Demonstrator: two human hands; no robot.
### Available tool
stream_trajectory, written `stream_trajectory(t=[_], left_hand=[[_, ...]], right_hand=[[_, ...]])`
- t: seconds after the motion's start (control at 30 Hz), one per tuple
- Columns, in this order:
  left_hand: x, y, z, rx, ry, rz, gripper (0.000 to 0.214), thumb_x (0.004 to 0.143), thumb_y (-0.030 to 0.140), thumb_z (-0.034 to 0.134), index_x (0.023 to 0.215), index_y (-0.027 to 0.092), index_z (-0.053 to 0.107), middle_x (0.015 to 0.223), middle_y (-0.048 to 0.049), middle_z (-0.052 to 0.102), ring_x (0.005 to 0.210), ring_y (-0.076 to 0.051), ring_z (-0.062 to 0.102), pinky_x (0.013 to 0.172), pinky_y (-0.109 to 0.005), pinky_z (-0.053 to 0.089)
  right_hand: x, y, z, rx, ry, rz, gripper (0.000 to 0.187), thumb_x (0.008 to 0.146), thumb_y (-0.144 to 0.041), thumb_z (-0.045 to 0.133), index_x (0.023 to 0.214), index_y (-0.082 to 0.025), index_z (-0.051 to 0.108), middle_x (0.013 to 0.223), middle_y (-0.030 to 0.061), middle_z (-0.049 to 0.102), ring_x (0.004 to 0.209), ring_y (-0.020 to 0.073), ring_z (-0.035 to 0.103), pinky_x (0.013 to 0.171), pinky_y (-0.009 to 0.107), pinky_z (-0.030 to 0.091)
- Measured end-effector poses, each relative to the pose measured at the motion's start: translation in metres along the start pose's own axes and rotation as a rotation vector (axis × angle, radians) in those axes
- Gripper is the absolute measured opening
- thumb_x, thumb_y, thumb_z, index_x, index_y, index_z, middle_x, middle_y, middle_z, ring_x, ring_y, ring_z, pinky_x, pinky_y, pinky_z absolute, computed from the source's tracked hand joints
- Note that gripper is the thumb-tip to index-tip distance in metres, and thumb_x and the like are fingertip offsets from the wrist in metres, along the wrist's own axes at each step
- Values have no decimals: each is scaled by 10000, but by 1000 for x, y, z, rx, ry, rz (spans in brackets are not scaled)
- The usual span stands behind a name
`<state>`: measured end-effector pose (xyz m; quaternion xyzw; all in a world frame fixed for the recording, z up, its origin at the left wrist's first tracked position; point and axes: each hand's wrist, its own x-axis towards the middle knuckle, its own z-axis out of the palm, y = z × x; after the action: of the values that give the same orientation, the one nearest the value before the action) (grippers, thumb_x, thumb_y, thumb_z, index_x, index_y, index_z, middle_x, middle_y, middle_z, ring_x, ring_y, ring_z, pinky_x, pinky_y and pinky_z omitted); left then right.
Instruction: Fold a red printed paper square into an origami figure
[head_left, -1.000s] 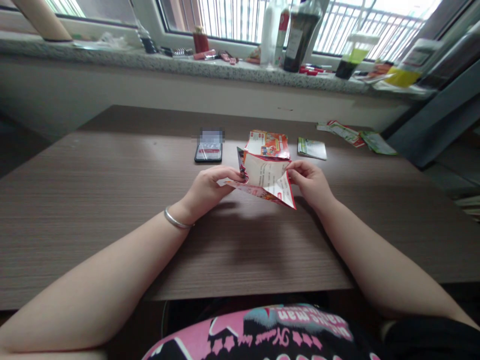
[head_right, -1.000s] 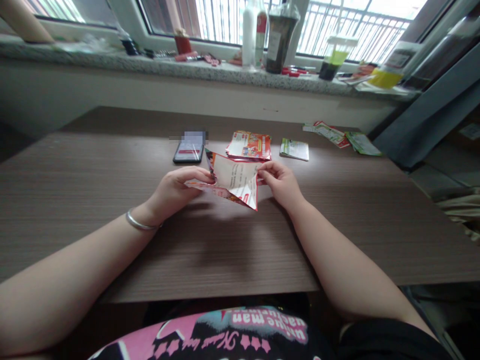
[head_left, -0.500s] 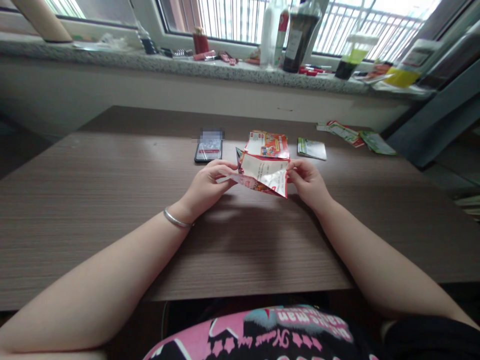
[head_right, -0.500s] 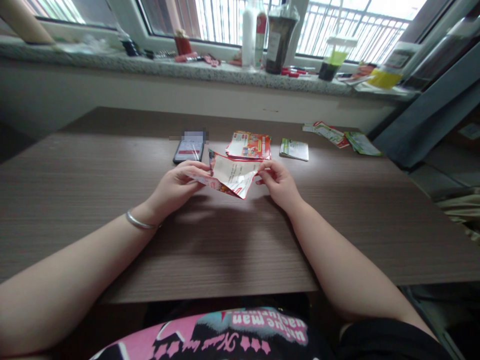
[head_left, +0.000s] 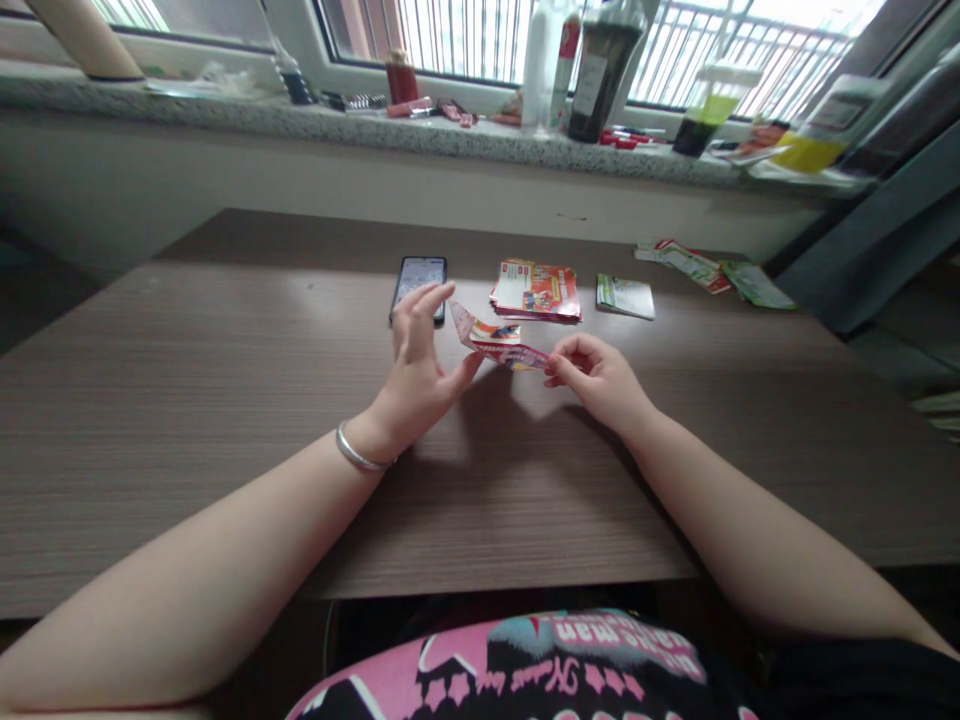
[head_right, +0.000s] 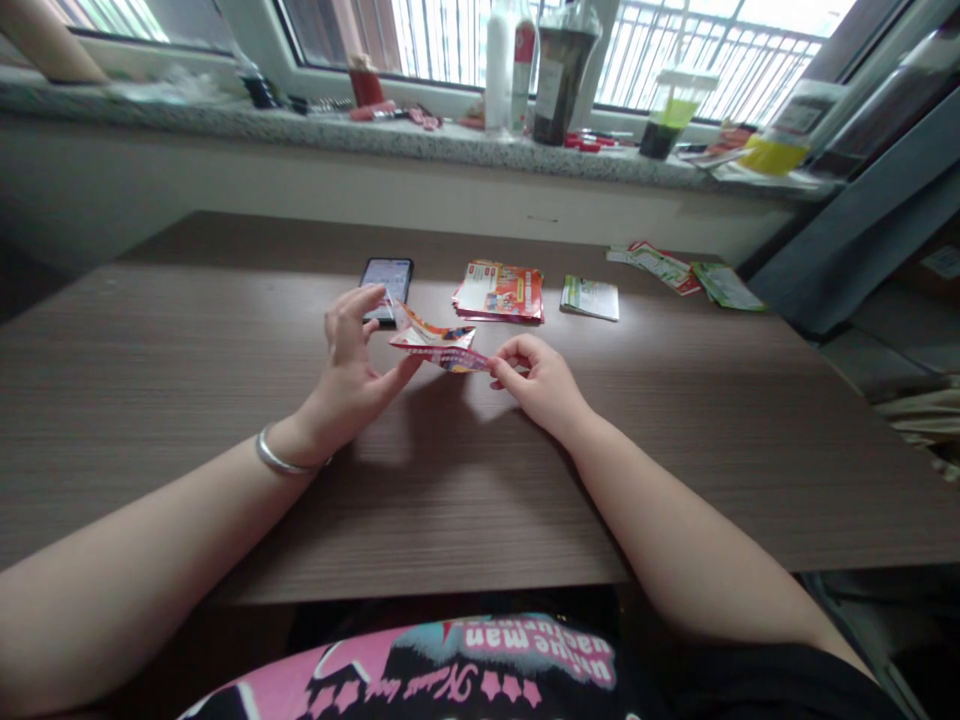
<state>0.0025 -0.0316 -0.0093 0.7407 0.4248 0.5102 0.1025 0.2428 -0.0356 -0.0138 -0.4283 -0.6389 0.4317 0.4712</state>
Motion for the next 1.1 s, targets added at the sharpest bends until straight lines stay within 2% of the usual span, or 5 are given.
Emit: stream_trajectory(t=[0.17, 0.6, 0.77, 0.9, 1.1], left_hand=[[1, 14, -4, -58, -204, 7, 390, 923, 449, 551, 1245, 230, 551, 1368, -114, 497, 1312, -253, 443, 1147, -454, 326], [3, 14, 1, -146, -356, -77, 320, 936, 450, 517, 1040, 185, 664, 1123, -84, 678, 1082, -243, 600, 1010, -417, 439], [2, 8, 3, -276, -313, -170, 339, 911, 462, 564, 1079, 184, 660, 1160, -92, 678, 1097, -243, 610, 996, -392, 459], [0, 3, 5, -326, -340, -200, 345, 903, 472, 574, 1067, 181, 662, 1114, -88, 697, 1061, -237, 628, 974, -392, 485], [0, 7, 2, -276, -341, -143, 260, 883, 399, 601, 1025, 194, 672, 1159, -98, 678, 1208, -254, 560, 1098, -452, 396]], right_hand=[[-4, -8, 6, -2, -28, 28, 343, 798, -521, 682, 813, -195, 579, 752, -5, 620, 649, 117, 624, 636, 290, 578], [-1, -9, 8, 32, -5, 64, 425, 753, -609, 689, 818, -198, 601, 754, 7, 635, 656, 132, 619, 642, 293, 573], [-3, -9, 8, 47, 13, 50, 399, 795, -594, 654, 835, -202, 591, 779, 9, 631, 672, 133, 616, 646, 294, 560], [-5, -12, 4, -205, -12, -40, 302, 847, -504, 628, 845, -202, 628, 773, 20, 634, 644, 142, 586, 596, 296, 517], [-6, -18, 0, -476, -125, -266, 144, 871, -310, 621, 786, -213, 685, 902, 55, 665, 860, 185, 624, 766, 341, 529]])
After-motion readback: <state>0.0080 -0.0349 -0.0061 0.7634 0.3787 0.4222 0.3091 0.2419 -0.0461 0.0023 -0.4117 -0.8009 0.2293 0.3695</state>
